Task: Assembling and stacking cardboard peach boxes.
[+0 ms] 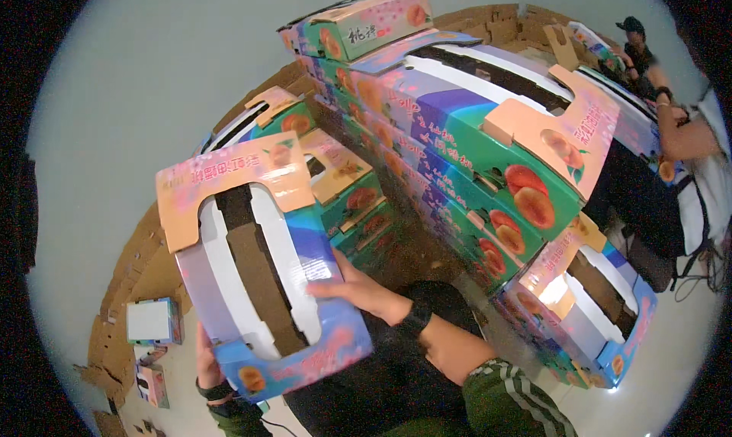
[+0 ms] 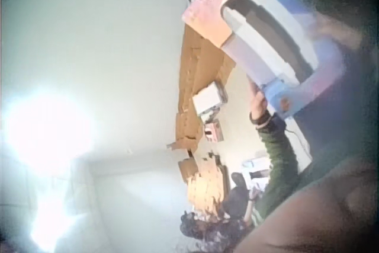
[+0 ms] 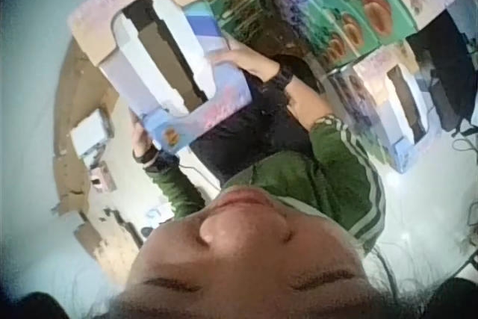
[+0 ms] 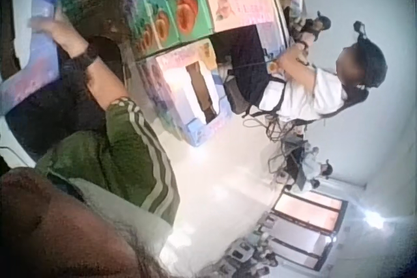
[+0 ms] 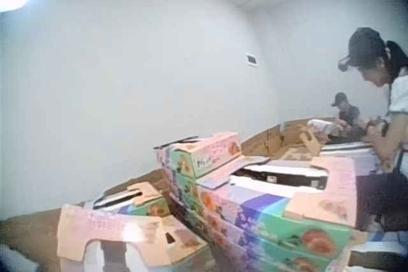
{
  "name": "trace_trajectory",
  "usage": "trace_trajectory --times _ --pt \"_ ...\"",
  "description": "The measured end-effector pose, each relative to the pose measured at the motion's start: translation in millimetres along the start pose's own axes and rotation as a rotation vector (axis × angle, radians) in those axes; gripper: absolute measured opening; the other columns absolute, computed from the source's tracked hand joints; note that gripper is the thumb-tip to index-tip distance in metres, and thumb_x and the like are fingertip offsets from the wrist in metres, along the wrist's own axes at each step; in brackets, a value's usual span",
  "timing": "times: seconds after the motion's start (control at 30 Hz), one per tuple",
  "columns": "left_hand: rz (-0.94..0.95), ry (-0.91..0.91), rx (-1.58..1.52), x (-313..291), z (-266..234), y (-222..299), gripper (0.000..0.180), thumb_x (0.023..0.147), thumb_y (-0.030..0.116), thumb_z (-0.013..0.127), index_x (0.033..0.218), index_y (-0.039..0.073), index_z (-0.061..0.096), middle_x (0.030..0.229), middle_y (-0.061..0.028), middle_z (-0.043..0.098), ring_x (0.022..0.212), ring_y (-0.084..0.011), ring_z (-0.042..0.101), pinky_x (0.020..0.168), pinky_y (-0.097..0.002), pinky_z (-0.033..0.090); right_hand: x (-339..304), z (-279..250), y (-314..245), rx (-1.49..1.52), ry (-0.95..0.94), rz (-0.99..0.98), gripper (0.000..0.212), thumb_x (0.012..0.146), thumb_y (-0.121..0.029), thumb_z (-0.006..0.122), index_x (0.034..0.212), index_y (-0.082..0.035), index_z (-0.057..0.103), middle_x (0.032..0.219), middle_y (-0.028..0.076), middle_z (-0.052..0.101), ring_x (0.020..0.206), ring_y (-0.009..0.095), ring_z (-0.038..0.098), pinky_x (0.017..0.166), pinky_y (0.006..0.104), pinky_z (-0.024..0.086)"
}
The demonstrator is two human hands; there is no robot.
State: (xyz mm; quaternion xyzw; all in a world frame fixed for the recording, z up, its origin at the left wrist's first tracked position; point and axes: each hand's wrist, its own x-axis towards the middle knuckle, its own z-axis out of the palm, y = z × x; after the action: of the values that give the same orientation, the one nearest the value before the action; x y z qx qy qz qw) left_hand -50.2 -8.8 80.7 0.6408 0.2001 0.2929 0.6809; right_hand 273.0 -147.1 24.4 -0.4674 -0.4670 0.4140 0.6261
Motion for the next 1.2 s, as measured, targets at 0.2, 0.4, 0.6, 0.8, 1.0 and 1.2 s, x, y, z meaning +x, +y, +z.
trace_trajectory --times 0.2,0.4,0.6,0.8,1.0,1.2 --pt "0.007 0.04 -0.135 53.7 -17.3 40.2 0.078 0.089 0.043 0.059 0.149 0.003 0.028 0.143 -0.0131 0.044 0.13 -0.0279 0.047 0.104 -0.0409 0.044 -9.0 -3.0 -66.8 0.728 0.068 0.338 0.073 0.091 -0.056 0.057 0.143 -0.007 0.041 0.127 0.012 0.057 0.112 0.021 0.06 0.094 0.0366 0.05" --pt "0.288 0.118 -0.147 82.2 -47.5 18.5 0.064 0.103 0.052 0.031 0.145 0.005 0.038 0.144 -0.0103 0.046 0.129 -0.0296 0.047 0.108 -0.0468 0.033 41.1 26.6 -55.3 0.672 0.378 0.132 0.062 0.094 -0.057 0.053 0.129 -0.005 0.052 0.114 0.007 0.063 0.098 0.015 0.061 0.088 0.0312 0.048" --pt "0.206 0.343 -0.025 59.4 -39.9 -45.7 0.075 0.1 0.057 0.036 0.154 0.008 0.019 0.154 -0.0224 0.026 0.137 -0.0394 0.036 0.115 -0.0485 0.023 62.8 19.9 -22.2 0.361 0.113 0.229 0.058 0.096 -0.053 0.053 0.115 0.001 0.062 0.093 0.009 0.068 0.08 0.014 0.062 0.073 0.0288 0.05" --pt "0.309 0.317 0.376 69.6 -5.4 -30.1 0.073 0.1 0.035 0.051 0.155 0.007 0.013 0.157 -0.0239 0.021 0.143 -0.0373 0.026 0.118 -0.0439 0.019 47.9 -31.3 -60.9 -0.48 0.332 -0.278 0.017 0.089 -0.02 0.067 0.095 -0.004 0.069 0.088 0.008 0.071 0.082 0.014 0.066 0.076 0.0313 0.052" --pt "0.287 0.447 0.471 101.7 -16.6 -58.7 0.093 0.077 0.012 0.081 0.15 0.0 0.026 0.148 -0.0202 0.037 0.136 -0.0302 0.038 0.114 -0.0413 0.028 84.4 -115.6 -25.4 -0.984 0.724 -0.231 0.074 0.085 -0.035 0.071 0.141 0.001 0.038 0.137 0.026 0.048 0.131 0.037 0.045 0.108 0.042 0.036" --pt "0.27 0.525 0.429 108.0 0.3 -73.6 0.064 0.077 0.002 0.08 0.13 -0.004 0.046 0.126 -0.0156 0.057 0.116 -0.0235 0.057 0.099 -0.037 0.045 96.5 -102.3 -9.6 -0.698 0.577 -0.211 0.07 0.091 -0.046 0.064 0.139 -0.002 0.042 0.13 0.023 0.056 0.123 0.037 0.053 0.103 0.0424 0.041"
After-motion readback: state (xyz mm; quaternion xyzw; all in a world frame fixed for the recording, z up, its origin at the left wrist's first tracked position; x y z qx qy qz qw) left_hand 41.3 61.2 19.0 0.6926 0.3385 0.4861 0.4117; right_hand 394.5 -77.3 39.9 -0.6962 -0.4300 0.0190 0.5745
